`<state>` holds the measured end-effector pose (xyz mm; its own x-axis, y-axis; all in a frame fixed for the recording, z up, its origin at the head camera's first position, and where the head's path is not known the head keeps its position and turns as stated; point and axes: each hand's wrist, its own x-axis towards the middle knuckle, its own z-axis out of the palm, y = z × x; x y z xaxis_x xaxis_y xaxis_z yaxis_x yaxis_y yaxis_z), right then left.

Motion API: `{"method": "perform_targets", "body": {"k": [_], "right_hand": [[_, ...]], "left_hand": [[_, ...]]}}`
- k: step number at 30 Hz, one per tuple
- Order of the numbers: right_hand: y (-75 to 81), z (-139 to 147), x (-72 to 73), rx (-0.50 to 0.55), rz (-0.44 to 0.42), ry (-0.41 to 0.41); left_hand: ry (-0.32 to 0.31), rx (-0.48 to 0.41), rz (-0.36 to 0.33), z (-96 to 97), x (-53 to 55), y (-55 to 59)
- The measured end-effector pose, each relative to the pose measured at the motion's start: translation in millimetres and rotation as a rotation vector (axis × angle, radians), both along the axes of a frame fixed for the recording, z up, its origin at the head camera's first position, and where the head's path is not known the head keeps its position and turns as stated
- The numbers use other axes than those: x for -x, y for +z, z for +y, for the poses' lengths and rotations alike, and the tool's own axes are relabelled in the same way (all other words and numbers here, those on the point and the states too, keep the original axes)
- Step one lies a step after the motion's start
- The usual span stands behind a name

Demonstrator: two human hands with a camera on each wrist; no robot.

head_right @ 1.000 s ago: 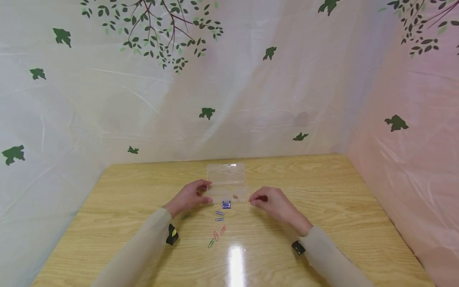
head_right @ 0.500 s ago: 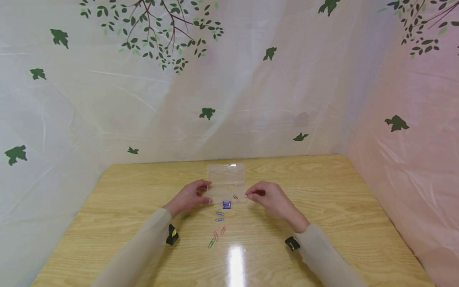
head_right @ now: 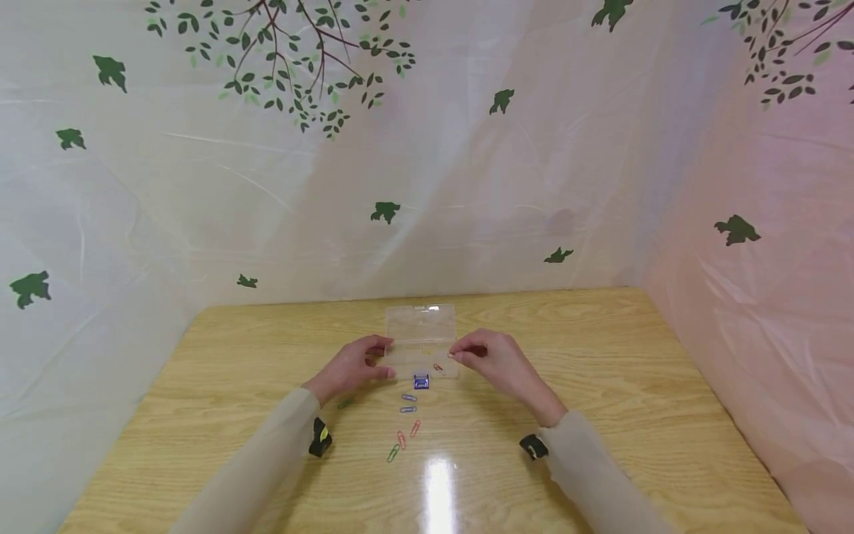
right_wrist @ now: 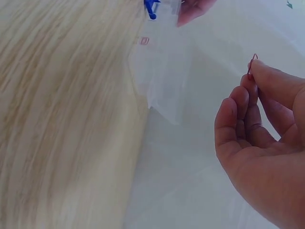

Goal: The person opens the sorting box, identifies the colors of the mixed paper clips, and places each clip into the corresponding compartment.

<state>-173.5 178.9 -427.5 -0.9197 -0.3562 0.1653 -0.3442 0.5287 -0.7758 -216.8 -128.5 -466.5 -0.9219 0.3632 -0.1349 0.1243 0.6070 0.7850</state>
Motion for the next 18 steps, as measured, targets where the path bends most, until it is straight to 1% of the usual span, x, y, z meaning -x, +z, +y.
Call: {"method": "perform_targets", "body": {"k": [9, 14, 18], "right_hand": [[3.4, -5.0, 1.3, 0.012, -0.009, -0.031], [2.9, -8.4, 4.0, 0.004, 0.009, -0.047], [1.1, -10.6, 6.9, 0.006, 0.005, -0.054]], "left_hand": [[0.012, -0.003, -0.006, 1.4, -2.6, -0.4], [0.018, 0.013, 0.002, 2.5, -4.0, 0.3], [0.027, 0.011, -0.001, 2.9, -5.1, 1.3]]}}
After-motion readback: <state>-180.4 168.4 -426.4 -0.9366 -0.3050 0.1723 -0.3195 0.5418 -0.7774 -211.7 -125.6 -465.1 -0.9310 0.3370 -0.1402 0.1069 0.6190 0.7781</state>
